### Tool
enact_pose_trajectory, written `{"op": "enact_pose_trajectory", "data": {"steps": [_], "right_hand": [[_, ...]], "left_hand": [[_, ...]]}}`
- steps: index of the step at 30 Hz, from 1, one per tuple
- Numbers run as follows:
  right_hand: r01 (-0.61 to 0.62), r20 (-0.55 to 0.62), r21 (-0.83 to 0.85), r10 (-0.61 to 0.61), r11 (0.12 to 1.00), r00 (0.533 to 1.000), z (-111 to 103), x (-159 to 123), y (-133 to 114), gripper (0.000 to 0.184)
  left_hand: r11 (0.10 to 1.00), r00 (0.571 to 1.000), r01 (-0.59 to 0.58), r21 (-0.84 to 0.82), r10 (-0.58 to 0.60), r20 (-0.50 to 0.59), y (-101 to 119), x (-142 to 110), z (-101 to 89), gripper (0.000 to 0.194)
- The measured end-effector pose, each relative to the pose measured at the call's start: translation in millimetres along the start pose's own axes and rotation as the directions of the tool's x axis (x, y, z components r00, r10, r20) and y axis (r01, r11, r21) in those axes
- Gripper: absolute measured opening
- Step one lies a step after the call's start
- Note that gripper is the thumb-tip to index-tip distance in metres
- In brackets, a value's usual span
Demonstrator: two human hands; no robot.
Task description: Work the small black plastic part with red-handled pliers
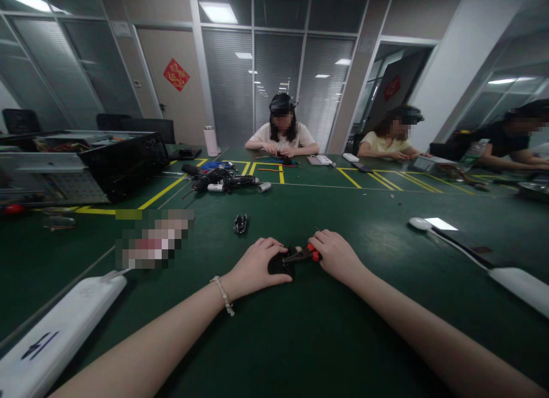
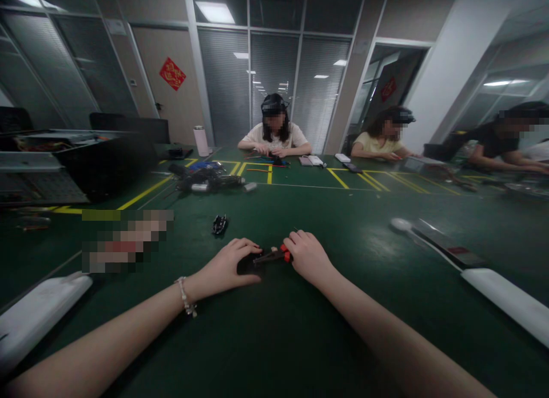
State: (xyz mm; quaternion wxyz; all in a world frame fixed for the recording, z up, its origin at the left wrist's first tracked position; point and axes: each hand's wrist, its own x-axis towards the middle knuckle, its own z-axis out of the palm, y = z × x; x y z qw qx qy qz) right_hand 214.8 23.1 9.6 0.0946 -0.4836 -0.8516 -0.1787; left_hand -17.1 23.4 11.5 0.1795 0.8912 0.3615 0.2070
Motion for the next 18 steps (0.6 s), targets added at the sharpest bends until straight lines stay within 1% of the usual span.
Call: {"op": "enact_pose_trajectory", "data": {"steps": [18], "right_hand": [[-0.018, 0.030, 0.002, 0.018, 1.000, 0.999, -1.3, -0.4, -0.5, 0.030]], "left_hand": [[1.000, 1.000, 0.013, -0.004, -0.013, 0.014, 0.4, 0.5, -0.1, 0.055]]}}
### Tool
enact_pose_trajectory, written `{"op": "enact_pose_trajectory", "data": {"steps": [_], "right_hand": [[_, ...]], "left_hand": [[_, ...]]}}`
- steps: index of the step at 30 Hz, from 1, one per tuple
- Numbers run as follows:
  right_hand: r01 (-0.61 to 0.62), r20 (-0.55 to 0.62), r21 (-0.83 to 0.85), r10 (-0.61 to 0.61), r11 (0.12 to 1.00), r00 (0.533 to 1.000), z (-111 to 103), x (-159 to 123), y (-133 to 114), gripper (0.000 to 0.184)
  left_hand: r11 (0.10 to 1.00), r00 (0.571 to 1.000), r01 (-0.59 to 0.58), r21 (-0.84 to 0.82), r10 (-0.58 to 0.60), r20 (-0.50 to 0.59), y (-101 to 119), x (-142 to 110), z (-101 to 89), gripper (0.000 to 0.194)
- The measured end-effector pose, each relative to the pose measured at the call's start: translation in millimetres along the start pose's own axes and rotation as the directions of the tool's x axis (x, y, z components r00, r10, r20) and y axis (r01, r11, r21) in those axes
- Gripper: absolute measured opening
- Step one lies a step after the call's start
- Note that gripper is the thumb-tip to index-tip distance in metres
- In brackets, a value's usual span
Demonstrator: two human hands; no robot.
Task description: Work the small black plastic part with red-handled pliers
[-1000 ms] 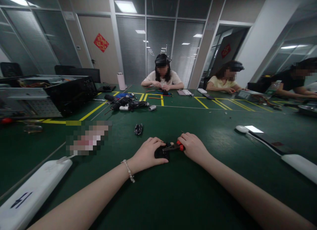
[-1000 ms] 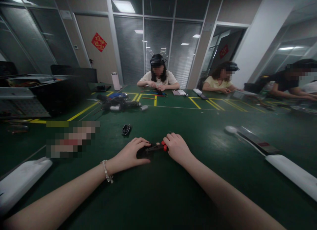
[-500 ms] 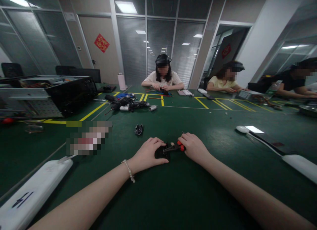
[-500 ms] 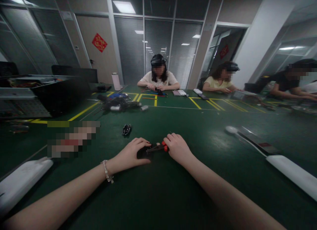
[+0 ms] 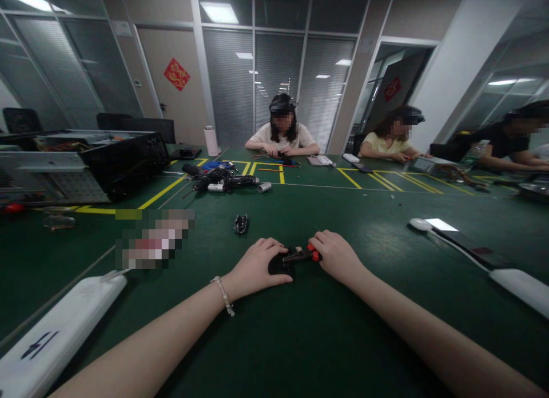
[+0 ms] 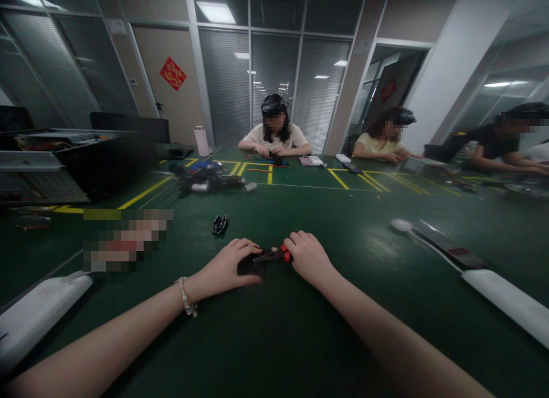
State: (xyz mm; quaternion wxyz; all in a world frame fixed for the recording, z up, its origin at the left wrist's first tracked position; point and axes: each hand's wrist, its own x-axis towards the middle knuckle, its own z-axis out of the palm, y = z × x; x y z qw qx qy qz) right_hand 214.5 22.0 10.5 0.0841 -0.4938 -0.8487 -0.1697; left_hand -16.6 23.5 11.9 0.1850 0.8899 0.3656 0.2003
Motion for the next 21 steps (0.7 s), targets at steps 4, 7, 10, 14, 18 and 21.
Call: {"op": "enact_pose_trajectory", "data": {"steps": [4, 7, 10, 14, 18, 21], "right_hand": [[0.000, 0.002, 0.005, 0.000, 1.000, 1.000, 0.2, 0.1, 0.5, 0.030], [0.010, -0.006, 0.011, -0.010, 1.000, 1.000, 1.8, 0.2, 1.4, 0.030], [0.021, -0.014, 0.002, -0.021, 1.000, 1.000, 3.8, 0.2, 2.2, 0.030], [0.025, -0.021, -0.002, -0.025, 1.000, 0.999, 4.7, 0.1, 2.4, 0.031], [0.016, -0.016, -0.004, -0.016, 1.000, 1.000, 3.1, 0.1, 1.5, 0.030], [0.009, -0.011, 0.000, -0.009, 1.000, 1.000, 1.5, 0.1, 0.8, 0.031]], "left_hand": [[1.000, 1.000, 0.004, 0.000, -0.004, -0.001, -0.1, -0.3, -0.2, 0.054], [1.000, 1.000, 0.007, -0.001, -0.007, 0.001, 0.5, -0.7, -0.5, 0.054], [1.000, 1.000, -0.001, 0.000, 0.001, -0.007, 0.9, -0.7, -0.4, 0.053], [1.000, 1.000, -0.011, 0.008, 0.011, -0.015, 0.6, 0.1, 0.3, 0.053], [1.000, 1.000, -0.008, 0.003, 0.008, -0.007, 0.6, 0.3, 0.3, 0.053], [1.000, 1.000, -0.005, 0.002, 0.005, -0.003, 0.7, -0.2, 0.4, 0.054]]}}
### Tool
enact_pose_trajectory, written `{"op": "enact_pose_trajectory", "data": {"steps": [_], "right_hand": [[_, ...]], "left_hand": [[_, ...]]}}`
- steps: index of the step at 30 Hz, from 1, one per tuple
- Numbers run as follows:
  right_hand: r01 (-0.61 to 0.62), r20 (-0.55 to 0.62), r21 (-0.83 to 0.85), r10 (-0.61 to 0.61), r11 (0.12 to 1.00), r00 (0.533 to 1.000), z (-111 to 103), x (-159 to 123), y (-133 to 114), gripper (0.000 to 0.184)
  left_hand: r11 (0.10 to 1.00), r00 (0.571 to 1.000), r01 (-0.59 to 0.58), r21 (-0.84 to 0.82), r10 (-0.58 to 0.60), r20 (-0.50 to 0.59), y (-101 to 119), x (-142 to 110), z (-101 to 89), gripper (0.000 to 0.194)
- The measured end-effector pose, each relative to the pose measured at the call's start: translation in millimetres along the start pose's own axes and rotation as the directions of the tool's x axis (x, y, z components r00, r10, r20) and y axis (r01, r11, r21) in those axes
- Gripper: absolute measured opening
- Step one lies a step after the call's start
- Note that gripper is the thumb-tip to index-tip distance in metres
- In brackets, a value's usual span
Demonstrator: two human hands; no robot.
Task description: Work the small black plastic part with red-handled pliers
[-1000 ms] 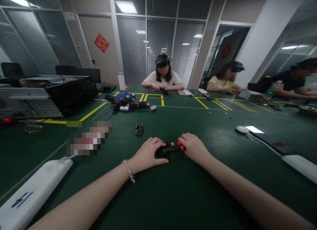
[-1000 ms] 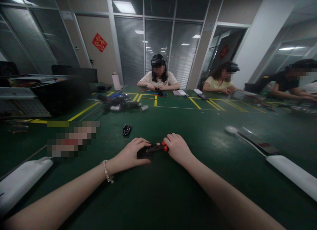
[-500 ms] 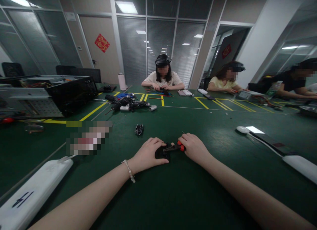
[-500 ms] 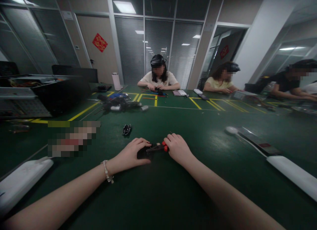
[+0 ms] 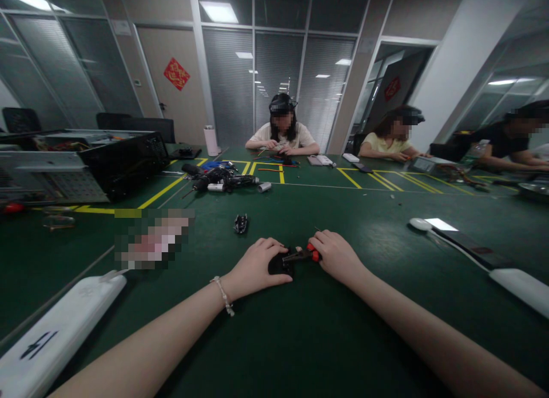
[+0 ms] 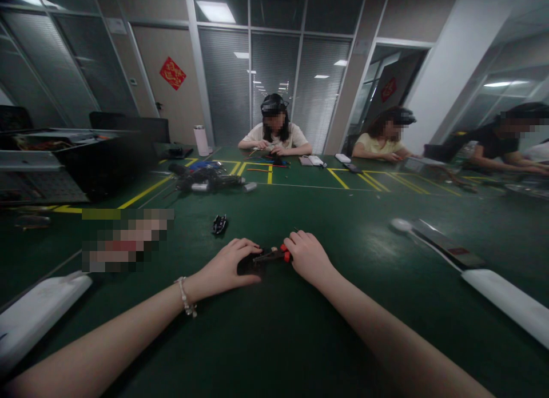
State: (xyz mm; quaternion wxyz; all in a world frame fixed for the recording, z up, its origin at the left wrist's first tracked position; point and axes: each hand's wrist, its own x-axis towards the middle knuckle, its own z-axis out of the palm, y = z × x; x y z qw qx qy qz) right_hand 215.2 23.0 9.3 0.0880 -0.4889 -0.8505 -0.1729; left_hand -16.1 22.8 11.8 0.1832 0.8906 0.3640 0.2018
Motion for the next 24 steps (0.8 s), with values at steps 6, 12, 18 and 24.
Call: {"op": "enact_pose_trajectory", "data": {"steps": [6, 12, 18, 24], "right_hand": [[0.006, -0.001, 0.004, -0.006, 1.000, 1.000, -0.3, 0.4, 0.2, 0.031], [0.014, -0.005, 0.009, -0.014, 1.000, 1.000, 0.6, -0.6, 1.0, 0.031], [0.015, -0.010, 0.000, -0.015, 1.000, 1.000, 0.9, -0.5, 1.0, 0.030], [0.005, 0.000, -0.002, -0.005, 1.000, 1.000, 2.7, 0.0, 1.3, 0.030]], "left_hand": [[1.000, 1.000, 0.004, 0.000, -0.004, 0.001, 0.1, -0.1, 0.0, 0.053], [1.000, 1.000, 0.015, -0.007, -0.015, 0.018, 1.0, -0.2, -2.2, 0.054], [1.000, 1.000, -0.001, 0.003, 0.001, -0.004, -0.3, -0.2, 0.1, 0.053], [1.000, 1.000, -0.001, 0.005, 0.001, -0.009, -0.6, -0.2, 1.0, 0.053]]}}
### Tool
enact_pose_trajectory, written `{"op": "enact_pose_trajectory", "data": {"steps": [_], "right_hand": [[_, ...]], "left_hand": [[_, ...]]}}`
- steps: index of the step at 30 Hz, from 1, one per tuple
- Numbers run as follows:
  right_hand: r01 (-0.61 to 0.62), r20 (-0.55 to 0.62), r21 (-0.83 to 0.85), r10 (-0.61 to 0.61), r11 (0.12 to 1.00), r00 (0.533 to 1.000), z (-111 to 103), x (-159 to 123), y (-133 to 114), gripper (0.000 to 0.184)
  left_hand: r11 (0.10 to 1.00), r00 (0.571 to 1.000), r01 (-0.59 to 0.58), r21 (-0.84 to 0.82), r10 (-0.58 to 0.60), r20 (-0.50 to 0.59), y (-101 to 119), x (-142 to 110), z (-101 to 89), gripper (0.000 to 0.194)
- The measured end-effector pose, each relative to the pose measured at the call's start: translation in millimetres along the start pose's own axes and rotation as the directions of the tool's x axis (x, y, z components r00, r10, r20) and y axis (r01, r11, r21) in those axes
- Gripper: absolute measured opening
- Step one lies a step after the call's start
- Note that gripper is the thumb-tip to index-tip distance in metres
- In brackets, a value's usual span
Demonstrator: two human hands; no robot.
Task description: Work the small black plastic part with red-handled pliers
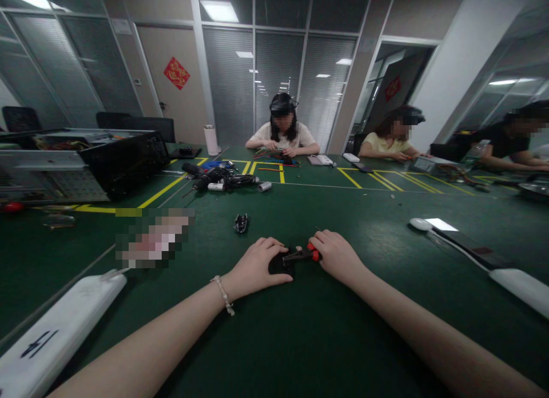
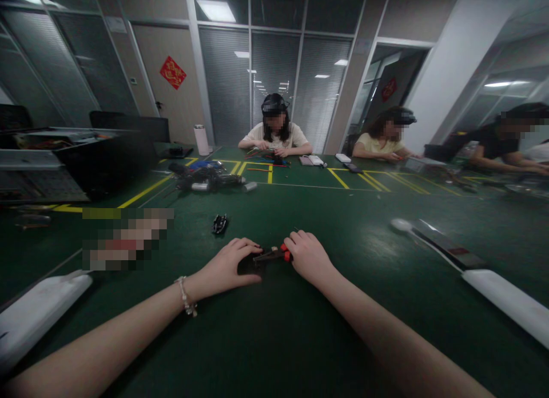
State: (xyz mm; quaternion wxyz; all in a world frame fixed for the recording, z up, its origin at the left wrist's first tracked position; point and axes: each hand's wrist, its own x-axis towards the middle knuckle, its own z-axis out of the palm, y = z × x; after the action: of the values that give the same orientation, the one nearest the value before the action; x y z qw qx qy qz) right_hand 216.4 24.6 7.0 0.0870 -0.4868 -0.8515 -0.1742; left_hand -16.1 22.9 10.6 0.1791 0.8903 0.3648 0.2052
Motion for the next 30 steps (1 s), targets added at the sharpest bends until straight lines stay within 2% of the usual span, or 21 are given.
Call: {"op": "enact_pose_trajectory", "data": {"steps": [30], "right_hand": [[-0.007, 0.015, -0.004, 0.007, 1.000, 1.000, -2.5, 0.2, -0.4, 0.031]], "left_hand": [[1.000, 1.000, -0.012, 0.013, 0.012, -0.001, -1.6, 0.3, 1.1, 0.054]]}}
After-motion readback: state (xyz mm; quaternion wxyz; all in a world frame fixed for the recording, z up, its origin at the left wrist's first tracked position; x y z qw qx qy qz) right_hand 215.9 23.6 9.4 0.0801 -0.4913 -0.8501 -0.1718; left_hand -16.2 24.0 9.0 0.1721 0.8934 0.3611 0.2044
